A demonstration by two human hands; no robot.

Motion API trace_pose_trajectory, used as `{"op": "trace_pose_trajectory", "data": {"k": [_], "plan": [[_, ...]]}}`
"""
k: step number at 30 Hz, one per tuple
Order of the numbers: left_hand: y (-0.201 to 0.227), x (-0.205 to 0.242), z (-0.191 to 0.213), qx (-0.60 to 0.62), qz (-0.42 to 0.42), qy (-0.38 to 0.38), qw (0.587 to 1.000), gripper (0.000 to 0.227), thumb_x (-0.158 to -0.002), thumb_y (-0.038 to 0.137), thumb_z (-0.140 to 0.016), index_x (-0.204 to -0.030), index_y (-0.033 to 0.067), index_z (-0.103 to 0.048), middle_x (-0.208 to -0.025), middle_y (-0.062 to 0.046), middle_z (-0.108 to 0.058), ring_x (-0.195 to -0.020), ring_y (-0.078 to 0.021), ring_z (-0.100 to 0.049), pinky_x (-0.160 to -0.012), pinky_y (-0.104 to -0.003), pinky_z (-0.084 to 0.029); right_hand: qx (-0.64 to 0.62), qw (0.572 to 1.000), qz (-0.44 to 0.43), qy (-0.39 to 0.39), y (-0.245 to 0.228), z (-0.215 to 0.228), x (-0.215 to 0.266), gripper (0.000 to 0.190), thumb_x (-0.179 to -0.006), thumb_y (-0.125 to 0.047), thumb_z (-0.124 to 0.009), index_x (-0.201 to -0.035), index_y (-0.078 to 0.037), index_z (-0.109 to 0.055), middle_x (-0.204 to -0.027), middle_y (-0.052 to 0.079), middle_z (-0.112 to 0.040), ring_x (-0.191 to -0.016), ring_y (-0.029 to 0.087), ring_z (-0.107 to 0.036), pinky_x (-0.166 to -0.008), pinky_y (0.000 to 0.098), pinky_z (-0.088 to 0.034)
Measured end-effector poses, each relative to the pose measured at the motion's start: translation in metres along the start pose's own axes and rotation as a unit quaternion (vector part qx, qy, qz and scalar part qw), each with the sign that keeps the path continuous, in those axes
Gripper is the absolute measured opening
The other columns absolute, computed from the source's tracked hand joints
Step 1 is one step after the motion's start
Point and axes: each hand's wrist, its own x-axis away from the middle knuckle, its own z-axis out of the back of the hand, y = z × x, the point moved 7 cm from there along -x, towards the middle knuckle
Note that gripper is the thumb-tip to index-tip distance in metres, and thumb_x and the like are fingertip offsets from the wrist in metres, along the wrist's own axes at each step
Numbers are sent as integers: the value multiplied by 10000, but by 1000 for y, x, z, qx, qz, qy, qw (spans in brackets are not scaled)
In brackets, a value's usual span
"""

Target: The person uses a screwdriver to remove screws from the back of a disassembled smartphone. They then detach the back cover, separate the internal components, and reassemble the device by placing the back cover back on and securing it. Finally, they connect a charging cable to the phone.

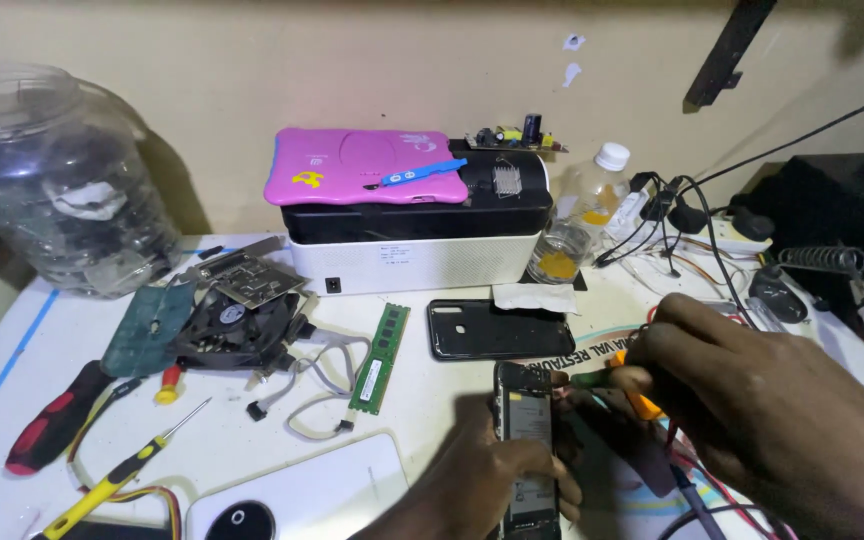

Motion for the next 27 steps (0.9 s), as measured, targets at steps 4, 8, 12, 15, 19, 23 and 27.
{"op": "trace_pose_trajectory", "data": {"k": [4, 8, 12, 15, 19, 23, 27], "plan": [[6, 4, 0, -213, -43, -63, 974, 309, -969, 110, -497, -817, -36, -723, -885, -178, -782, -815, -263, -745, -811, -345, -627, -79, 996, 32, -1, -13, 19, 1, 448, -876, -511, -616, -1318, -495, -691, -1031, -149, -691, -790, 133, -793, -632, 389, -608], [-23, -52, 33, -328, -254, -43, 909, 270, -854, -13, -701, -1078, 55, -566, -1017, -251, -670, -901, -347, -664, -781, -385, -613, -13, 999, 44, 8, -11, 16, -1, 525, -694, -309, -682, -1185, -492, -647, -1045, -144, -609, -728, 210, -761, -607, 436, -566], [-28, -46, 27, -550, -355, -63, 753, 272, -894, 67, -764, -1143, 177, -783, -1167, -182, -424, -987, -477, -614, -1093, -467, -534, 5, 999, 52, 2, -16, 19, 5, 847, -548, -187, -764, -1302, -520, -567, -1148, -184, -595, -809, 214, -769, -594, 488, -583], [3, -7, 21, -344, -27, 56, 937, 202, -852, 329, -730, -928, 142, -733, -1196, -69, -430, -1185, -219, -600, -1001, -336, -529, 121, 992, -23, -37, -11, 13, -4, 406, -774, -526, -739, -1148, -498, -583, -1083, -193, -583, -846, 172, -742, -644, 436, -600], [-13, -18, 13, 7, -34, -15, 999, 405, -801, -128, -595, -1061, -90, -288, -764, -357, -678, -591, -373, -676, -563, -436, -618, -141, 983, 113, 27, -26, 26, 5, 680, -614, -53, -628, -1195, -393, -728, -1018, -103, -706, -794, 160, -738, -609, 375, -540], [7, -5, 8, -261, -87, -8, 961, 103, -836, 58, -686, -913, -6, -659, -1150, -130, -671, -970, -178, -783, -872, -254, -658, -43, 996, 70, 36, -14, 13, 3, 411, -805, -350, -610, -1211, -398, -643, -971, -130, -683, -841, 181, -734, -621, 421, -556], [11, 8, 0, -136, -22, 19, 990, 390, -818, -46, -640, -1127, -59, -404, -889, -253, -744, -769, -285, -754, -659, -363, -623, -95, 987, 93, 86, -14, 10, 8, 308, -904, -424, -590, -1200, -437, -675, -1022, -171, -787, -771, 209, -793, -556, 428, -579]]}}
